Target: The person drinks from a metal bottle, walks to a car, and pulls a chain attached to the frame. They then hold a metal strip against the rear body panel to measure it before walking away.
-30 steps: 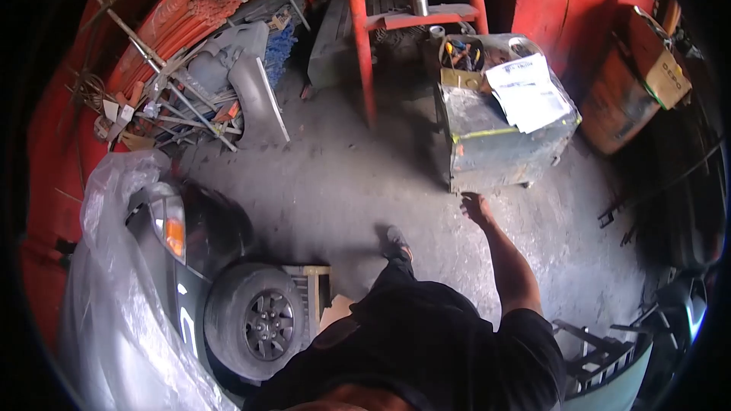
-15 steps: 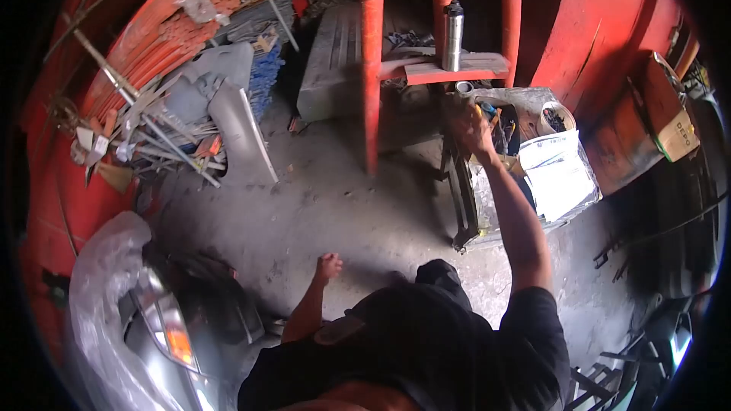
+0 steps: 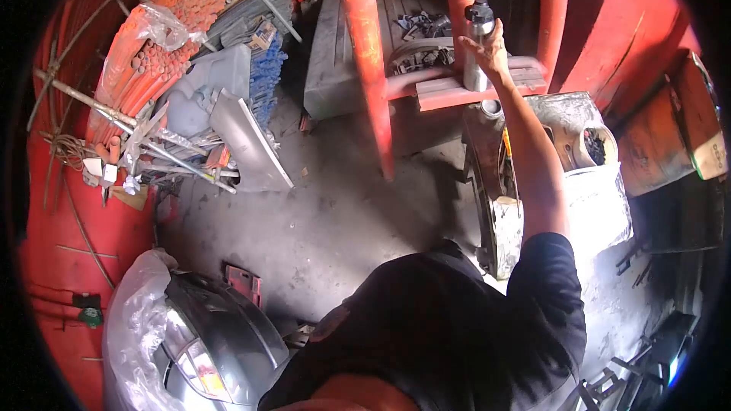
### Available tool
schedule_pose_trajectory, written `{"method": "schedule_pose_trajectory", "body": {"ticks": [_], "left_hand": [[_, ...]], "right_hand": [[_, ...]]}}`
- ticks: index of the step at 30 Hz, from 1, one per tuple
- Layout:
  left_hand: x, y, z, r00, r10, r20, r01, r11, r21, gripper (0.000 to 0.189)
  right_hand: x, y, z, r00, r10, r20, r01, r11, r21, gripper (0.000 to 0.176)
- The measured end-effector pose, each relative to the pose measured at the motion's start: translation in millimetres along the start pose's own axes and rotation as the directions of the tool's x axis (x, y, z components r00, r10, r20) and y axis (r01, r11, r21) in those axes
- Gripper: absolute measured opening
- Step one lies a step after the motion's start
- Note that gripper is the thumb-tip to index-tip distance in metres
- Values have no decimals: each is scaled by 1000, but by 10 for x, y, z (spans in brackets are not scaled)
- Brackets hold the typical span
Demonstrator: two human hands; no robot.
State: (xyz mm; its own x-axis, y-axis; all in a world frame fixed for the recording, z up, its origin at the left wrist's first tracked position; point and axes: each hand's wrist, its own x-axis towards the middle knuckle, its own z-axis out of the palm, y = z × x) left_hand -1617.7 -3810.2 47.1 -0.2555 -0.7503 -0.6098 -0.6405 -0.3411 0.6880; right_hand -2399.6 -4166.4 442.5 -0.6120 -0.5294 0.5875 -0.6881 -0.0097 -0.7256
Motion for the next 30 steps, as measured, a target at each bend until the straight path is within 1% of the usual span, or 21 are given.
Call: {"method": "schedule_pose_trajectory", "body": {"ticks": [1,4,6,8,9,10,11,12,13,14,15,16,18,20,22,23,24,26,27,28,30], "left_hand": [[-70,89,52,998,-69,9,70,997,-29,29],[58,473,34,993,-115,22,116,991,-65,31],[416,908,-119,994,-103,24,105,988,-109,32],[969,1449,-358,992,-121,31,125,977,-175,33],[1186,1990,-494,987,-158,37,162,958,-235,33],[1437,2481,-584,989,-136,54,146,950,-275,34],[1692,2775,-664,991,10,135,38,937,-347,33],[1973,3133,-748,963,157,217,-51,903,-426,33],[2095,3685,-748,925,292,244,-183,904,-386,38],[2089,4310,-727,860,425,283,-316,879,-357,44],[2106,4827,-690,808,494,320,-373,850,-371,45],[2065,5351,-642,744,562,361,-425,816,-392,47],[1815,6251,-482,581,696,423,-552,718,-424,51],[1644,6779,-312,376,773,511,-587,625,-514,55],[1360,7090,-161,117,812,572,-619,510,-597,60],[1189,7200,-97,15,796,605,-628,478,-614,66],[1024,7222,-20,-97,800,592,-636,408,-655,67],[745,7296,52,-418,705,574,-714,136,-687,63],[565,7273,112,-489,657,574,-639,177,-748,57],[427,7242,182,-590,606,534,-592,126,-796,51],[286,7011,286,-653,522,549,-569,140,-810,45]], "right_hand": [[-46,-146,-40,993,105,55,-110,988,105,115],[-41,-84,0,983,140,121,-152,984,94,110],[-64,-173,-55,978,156,139,-168,983,76,83],[-197,4,-118,982,47,184,-74,987,143,73],[-356,-205,-250,975,41,220,-122,921,369,71],[-528,-561,-408,971,23,237,-158,807,569,69],[-656,-765,-622,961,23,274,-158,862,482,68],[-817,-933,-811,951,37,307,-160,909,385,68],[-1031,-1099,-922,920,132,370,-309,823,477,67],[-1222,-1236,-1031,881,208,424,-436,704,561,66],[-1371,-1283,-1176,868,173,466,-376,842,387,67],[-1512,-1337,-1325,841,171,513,-304,934,188,68],[-1965,-1382,-1360,860,170,481,-286,942,178,74],[-2430,-1530,-1388,876,257,409,-328,938,114,78],[-2850,-1689,-1350,867,328,375,-390,915,103,79],[-2974,-1845,-1358,881,329,340,-369,928,58,80],[-3110,-2011,-1347,852,421,311,-449,893,21,78],[-3303,-2350,-1384,802,533,269,-564,825,45,75],[-3408,-2472,-1381,790,565,237,-593,803,60,72],[-3513,-2579,-1391,789,583,194,-603,796,59,72],[-3730,-2810,-1391,759,635,145,-647,761,49,72]]}}
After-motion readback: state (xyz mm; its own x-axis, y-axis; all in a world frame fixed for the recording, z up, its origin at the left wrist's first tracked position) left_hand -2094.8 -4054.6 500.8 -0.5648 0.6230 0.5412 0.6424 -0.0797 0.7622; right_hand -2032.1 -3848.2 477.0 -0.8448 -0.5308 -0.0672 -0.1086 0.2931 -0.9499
